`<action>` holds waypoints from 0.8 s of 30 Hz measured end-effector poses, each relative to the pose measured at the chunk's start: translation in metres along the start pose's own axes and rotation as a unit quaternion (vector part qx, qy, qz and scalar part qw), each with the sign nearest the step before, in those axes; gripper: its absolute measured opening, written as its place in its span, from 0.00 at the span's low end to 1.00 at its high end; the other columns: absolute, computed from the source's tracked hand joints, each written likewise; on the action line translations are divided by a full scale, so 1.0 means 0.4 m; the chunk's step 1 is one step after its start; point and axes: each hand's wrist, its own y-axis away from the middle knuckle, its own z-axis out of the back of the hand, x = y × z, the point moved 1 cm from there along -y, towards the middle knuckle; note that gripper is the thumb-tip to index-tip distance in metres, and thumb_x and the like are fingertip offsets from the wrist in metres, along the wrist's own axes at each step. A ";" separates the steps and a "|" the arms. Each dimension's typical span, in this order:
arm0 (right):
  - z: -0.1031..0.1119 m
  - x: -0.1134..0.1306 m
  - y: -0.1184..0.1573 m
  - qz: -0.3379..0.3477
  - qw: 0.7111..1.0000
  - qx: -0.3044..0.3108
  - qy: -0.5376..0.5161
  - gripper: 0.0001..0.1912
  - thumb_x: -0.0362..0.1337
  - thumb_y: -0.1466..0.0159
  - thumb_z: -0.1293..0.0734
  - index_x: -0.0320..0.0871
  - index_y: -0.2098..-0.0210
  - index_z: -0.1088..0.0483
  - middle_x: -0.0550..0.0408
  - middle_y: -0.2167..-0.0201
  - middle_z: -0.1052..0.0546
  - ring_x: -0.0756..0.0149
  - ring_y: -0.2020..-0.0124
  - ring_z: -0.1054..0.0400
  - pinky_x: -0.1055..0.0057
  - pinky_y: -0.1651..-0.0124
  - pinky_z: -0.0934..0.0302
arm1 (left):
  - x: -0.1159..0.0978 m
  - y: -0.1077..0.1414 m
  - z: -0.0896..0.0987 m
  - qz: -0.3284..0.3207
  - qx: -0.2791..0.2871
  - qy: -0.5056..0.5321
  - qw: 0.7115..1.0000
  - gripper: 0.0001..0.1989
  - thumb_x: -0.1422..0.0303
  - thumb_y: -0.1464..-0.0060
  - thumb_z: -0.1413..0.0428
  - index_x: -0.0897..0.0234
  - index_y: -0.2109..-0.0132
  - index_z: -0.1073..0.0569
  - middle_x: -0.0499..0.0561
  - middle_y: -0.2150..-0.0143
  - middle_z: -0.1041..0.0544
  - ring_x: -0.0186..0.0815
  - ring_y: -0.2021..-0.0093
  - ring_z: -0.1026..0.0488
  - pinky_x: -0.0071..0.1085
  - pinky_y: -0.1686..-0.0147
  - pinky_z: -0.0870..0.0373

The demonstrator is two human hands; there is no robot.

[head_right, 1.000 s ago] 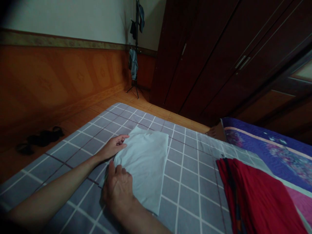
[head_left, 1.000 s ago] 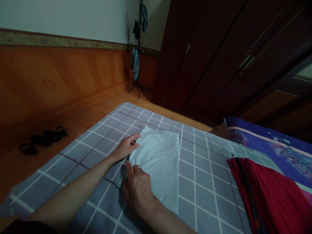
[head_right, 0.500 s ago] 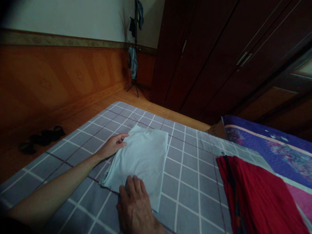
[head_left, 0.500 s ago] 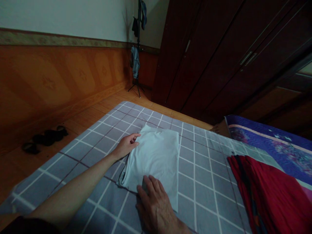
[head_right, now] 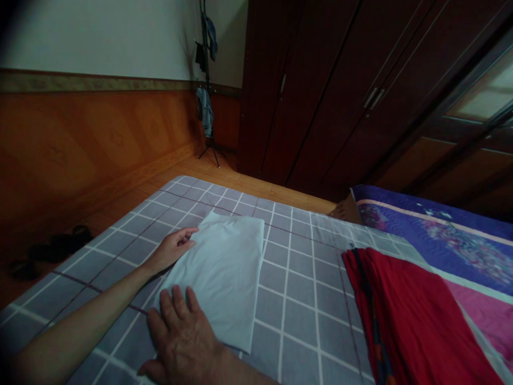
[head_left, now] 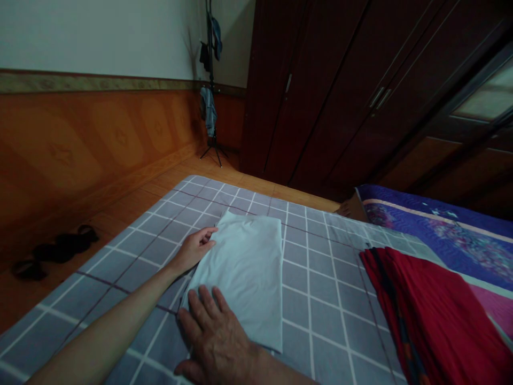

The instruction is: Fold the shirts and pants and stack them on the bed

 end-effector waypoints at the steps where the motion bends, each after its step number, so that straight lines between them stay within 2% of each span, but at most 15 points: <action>1: -0.003 -0.005 0.002 -0.001 1.000 0.003 0.003 0.37 0.55 0.34 0.43 0.36 0.36 0.49 0.40 0.34 0.47 0.49 0.33 0.58 0.51 0.34 0.60 | -0.002 -0.001 0.002 -0.003 -0.006 -0.005 1.000 0.20 0.63 0.50 0.46 0.65 0.50 0.27 0.48 0.67 0.25 0.34 0.69 0.28 0.29 0.67 0.30; 6: -0.016 -0.021 0.007 0.014 1.000 0.009 0.018 0.37 0.56 0.34 0.45 0.36 0.35 0.50 0.39 0.34 0.48 0.47 0.33 0.57 0.49 0.35 0.58 | -0.013 -0.035 0.005 -0.021 -0.021 -0.065 0.997 0.20 0.63 0.48 0.48 0.65 0.48 0.29 0.53 0.56 0.23 0.37 0.62 0.25 0.32 0.61 0.29; 11: -0.023 -0.028 0.007 0.031 0.999 0.007 0.040 0.37 0.54 0.33 0.44 0.34 0.35 0.51 0.37 0.34 0.48 0.47 0.33 0.56 0.49 0.35 0.56 | -0.007 -0.129 -0.022 -0.014 -0.016 -0.114 0.993 0.21 0.63 0.50 0.47 0.65 0.49 0.29 0.51 0.62 0.22 0.37 0.65 0.26 0.32 0.63 0.29; 15: -0.039 -0.035 0.007 0.048 0.997 -0.004 0.067 0.37 0.54 0.34 0.44 0.33 0.35 0.51 0.35 0.35 0.47 0.46 0.34 0.55 0.49 0.36 0.54 | 0.015 -0.218 -0.050 -0.006 -0.041 -0.159 0.986 0.20 0.70 0.53 0.46 0.65 0.50 0.28 0.49 0.65 0.23 0.35 0.68 0.26 0.30 0.66 0.30; 19: -0.058 -0.045 0.003 0.056 0.994 -0.020 0.092 0.36 0.54 0.33 0.45 0.33 0.36 0.50 0.36 0.35 0.45 0.46 0.34 0.54 0.50 0.37 0.50 | 0.023 -0.258 -0.062 -0.010 -0.068 -0.201 0.977 0.18 0.74 0.51 0.48 0.65 0.51 0.28 0.49 0.67 0.24 0.35 0.69 0.26 0.29 0.66 0.29; 21: -0.067 -0.048 0.000 0.058 0.993 -0.022 0.103 0.33 0.51 0.31 0.46 0.33 0.36 0.50 0.37 0.36 0.44 0.47 0.35 0.53 0.51 0.38 0.48 | 0.011 -0.250 -0.062 -0.031 -0.080 -0.225 0.971 0.18 0.74 0.49 0.49 0.65 0.50 0.28 0.52 0.61 0.23 0.37 0.64 0.26 0.32 0.62 0.29; 24: -0.085 -0.051 -0.005 0.047 0.992 -0.016 0.114 0.25 0.42 0.29 0.49 0.37 0.36 0.49 0.41 0.35 0.44 0.49 0.35 0.50 0.52 0.38 0.46 | -0.022 -0.220 -0.068 -0.097 -0.071 -0.256 0.959 0.19 0.74 0.45 0.51 0.63 0.46 0.30 0.55 0.49 0.27 0.40 0.49 0.30 0.38 0.47 0.35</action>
